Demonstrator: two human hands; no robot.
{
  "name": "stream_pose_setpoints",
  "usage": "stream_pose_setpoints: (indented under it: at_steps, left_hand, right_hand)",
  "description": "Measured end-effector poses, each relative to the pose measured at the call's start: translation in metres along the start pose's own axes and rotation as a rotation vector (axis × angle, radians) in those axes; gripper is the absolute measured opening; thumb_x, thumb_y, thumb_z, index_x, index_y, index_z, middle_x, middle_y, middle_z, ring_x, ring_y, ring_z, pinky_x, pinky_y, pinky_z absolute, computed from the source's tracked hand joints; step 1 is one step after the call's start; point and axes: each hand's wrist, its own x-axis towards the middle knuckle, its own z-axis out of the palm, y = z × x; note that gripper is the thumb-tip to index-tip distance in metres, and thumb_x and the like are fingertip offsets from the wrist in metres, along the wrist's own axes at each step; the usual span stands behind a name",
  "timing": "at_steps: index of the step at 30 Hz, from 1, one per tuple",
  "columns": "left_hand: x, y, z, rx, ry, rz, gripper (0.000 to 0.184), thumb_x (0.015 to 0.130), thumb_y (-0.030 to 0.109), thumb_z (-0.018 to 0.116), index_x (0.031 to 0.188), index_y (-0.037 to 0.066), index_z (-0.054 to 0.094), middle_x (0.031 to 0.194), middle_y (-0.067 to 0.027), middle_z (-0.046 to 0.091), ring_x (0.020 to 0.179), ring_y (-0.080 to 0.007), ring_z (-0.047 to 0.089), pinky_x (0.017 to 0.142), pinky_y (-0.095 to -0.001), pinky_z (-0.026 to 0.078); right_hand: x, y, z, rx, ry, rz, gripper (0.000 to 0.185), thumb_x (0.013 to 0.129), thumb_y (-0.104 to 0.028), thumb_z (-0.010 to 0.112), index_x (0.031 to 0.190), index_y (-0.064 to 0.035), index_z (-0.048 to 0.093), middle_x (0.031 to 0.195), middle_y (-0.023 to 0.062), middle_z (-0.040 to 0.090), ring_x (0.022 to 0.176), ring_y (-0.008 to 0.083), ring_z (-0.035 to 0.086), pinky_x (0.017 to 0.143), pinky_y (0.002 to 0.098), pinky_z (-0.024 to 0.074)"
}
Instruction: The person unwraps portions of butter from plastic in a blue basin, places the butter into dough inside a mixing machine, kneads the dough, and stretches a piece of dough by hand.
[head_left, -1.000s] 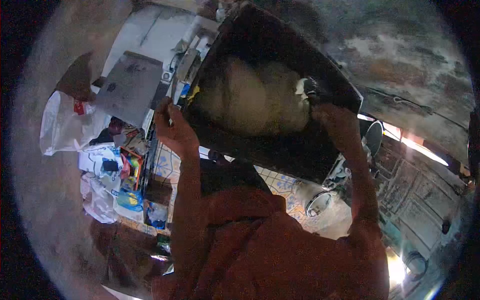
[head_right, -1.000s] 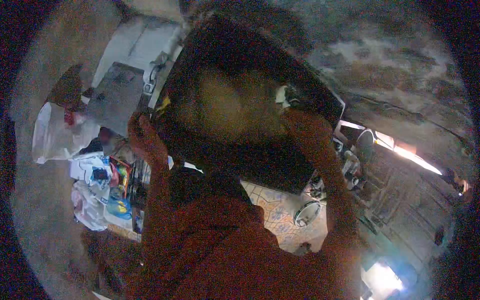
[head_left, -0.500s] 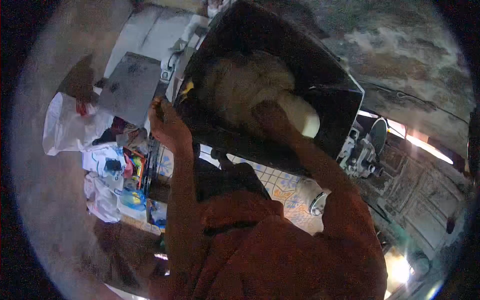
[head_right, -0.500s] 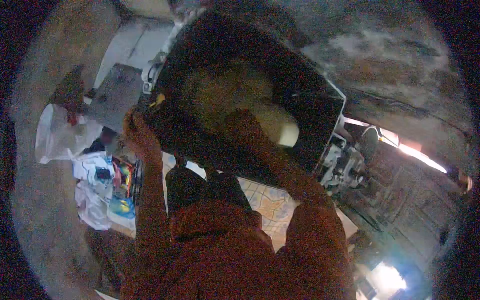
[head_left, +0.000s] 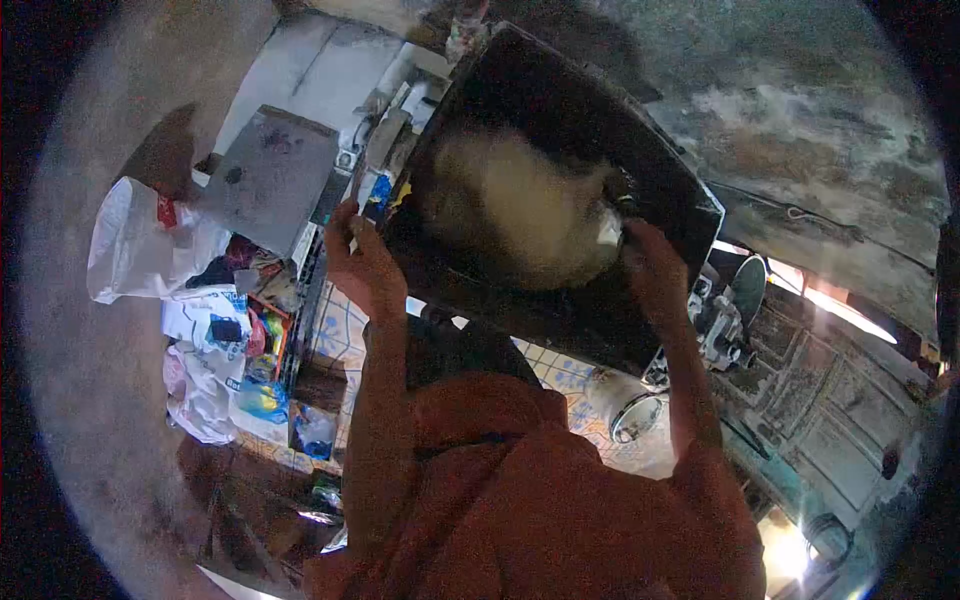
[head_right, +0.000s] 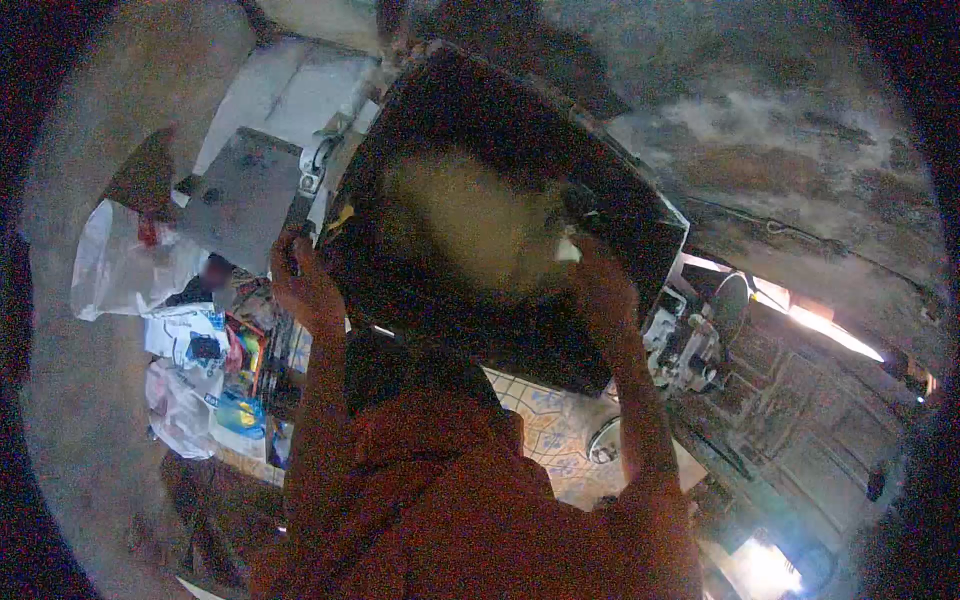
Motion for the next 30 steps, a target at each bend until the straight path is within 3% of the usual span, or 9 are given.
stream_pose_setpoints:
  at_steps: [3,6,9,12,15,16,18,22,30]
  left_hand:
    - [-0.003,0.005,0.001,-0.006,-0.01,0.013,0.028,0.091,0.015,0.049,0.108,-0.004,0.06,0.101,-0.0153,0.063,0.093,-0.0225,0.06,0.082,-0.035,0.046]
    - [0.001,-0.004,0.0,0.088,-0.013,0.092,0.027,0.09,0.013,0.049,0.106,-0.004,0.06,0.099,-0.015,0.064,0.092,-0.0225,0.06,0.084,-0.0341,0.045]
    - [0.0,0.0,0.001,0.108,-0.008,0.056,0.028,0.089,0.014,0.05,0.106,-0.005,0.06,0.098,-0.0157,0.064,0.091,-0.0239,0.06,0.084,-0.0336,0.045]
    - [-0.001,-0.007,0.004,-0.036,-0.001,0.043,0.029,0.089,0.014,0.049,0.107,-0.006,0.059,0.098,-0.0155,0.063,0.089,-0.024,0.059,0.083,-0.0326,0.045]
    - [0.002,-0.021,0.003,-0.028,-0.02,-0.008,0.027,0.089,0.013,0.049,0.106,-0.006,0.06,0.096,-0.0148,0.063,0.089,-0.0229,0.059,0.082,-0.0326,0.046]
    - [0.001,-0.022,0.002,-0.045,-0.04,0.095,0.026,0.09,0.012,0.048,0.105,-0.006,0.059,0.097,-0.0151,0.063,0.088,-0.0231,0.059,0.081,-0.034,0.046]
    - [0.0,-0.019,0.002,0.006,-0.03,0.108,0.027,0.09,0.014,0.049,0.104,-0.005,0.06,0.097,-0.0155,0.063,0.087,-0.0242,0.059,0.08,-0.035,0.047]
    - [0.001,-0.015,0.0,0.138,-0.018,0.112,0.026,0.089,0.015,0.05,0.103,-0.004,0.061,0.099,-0.0147,0.063,0.087,-0.0245,0.06,0.08,-0.0358,0.047]
    - [0.0,-0.011,0.0,0.01,0.012,0.167,0.023,0.09,0.013,0.052,0.102,-0.004,0.062,0.097,-0.0153,0.064,0.086,-0.0249,0.061,0.081,-0.0357,0.047]
  right_hand:
    - [-0.015,0.032,-0.015,0.089,-0.004,0.204,0.024,0.089,-0.022,0.061,0.108,-0.0073,0.062,0.101,0.0137,0.067,0.093,0.0298,0.065,0.081,0.0377,0.0491]
    - [-0.025,0.07,0.015,0.051,-0.059,0.076,0.024,0.088,-0.028,0.061,0.101,-0.0077,0.065,0.092,0.0109,0.069,0.087,0.0282,0.067,0.076,0.0388,0.05]
    - [-0.032,0.061,0.028,-0.216,-0.24,0.161,0.023,0.089,-0.029,0.059,0.098,-0.0082,0.065,0.094,0.0121,0.068,0.089,0.0302,0.066,0.076,0.0399,0.05]
    - [-0.047,0.085,0.047,-0.067,-0.163,0.026,0.028,0.091,-0.034,0.053,0.1,-0.0092,0.064,0.091,0.0148,0.067,0.084,0.0367,0.064,0.073,0.0459,0.051]
    - [-0.062,0.102,0.052,0.036,-0.019,-0.06,0.022,0.087,-0.024,0.06,0.101,-0.0066,0.065,0.098,0.0152,0.067,0.093,0.0347,0.063,0.08,0.0406,0.0501]
    - [-0.064,0.103,0.049,0.033,-0.043,-0.021,0.021,0.087,-0.022,0.06,0.101,-0.0064,0.065,0.098,0.0152,0.066,0.093,0.0343,0.064,0.08,0.0404,0.0502]
    - [-0.066,0.101,0.041,0.027,-0.094,0.051,0.02,0.087,-0.02,0.06,0.101,-0.0059,0.065,0.099,0.015,0.066,0.093,0.0336,0.064,0.081,0.04,0.0502]
    - [-0.068,0.103,0.038,0.049,-0.123,0.003,0.018,0.088,-0.019,0.059,0.099,-0.0054,0.064,0.097,0.0139,0.066,0.092,0.0325,0.064,0.079,0.0393,0.0505]
    - [-0.051,0.088,0.046,-0.113,-0.283,-0.044,0.015,0.086,-0.013,0.059,0.098,-0.0067,0.064,0.096,0.0144,0.065,0.091,0.0324,0.064,0.079,0.0411,0.0503]
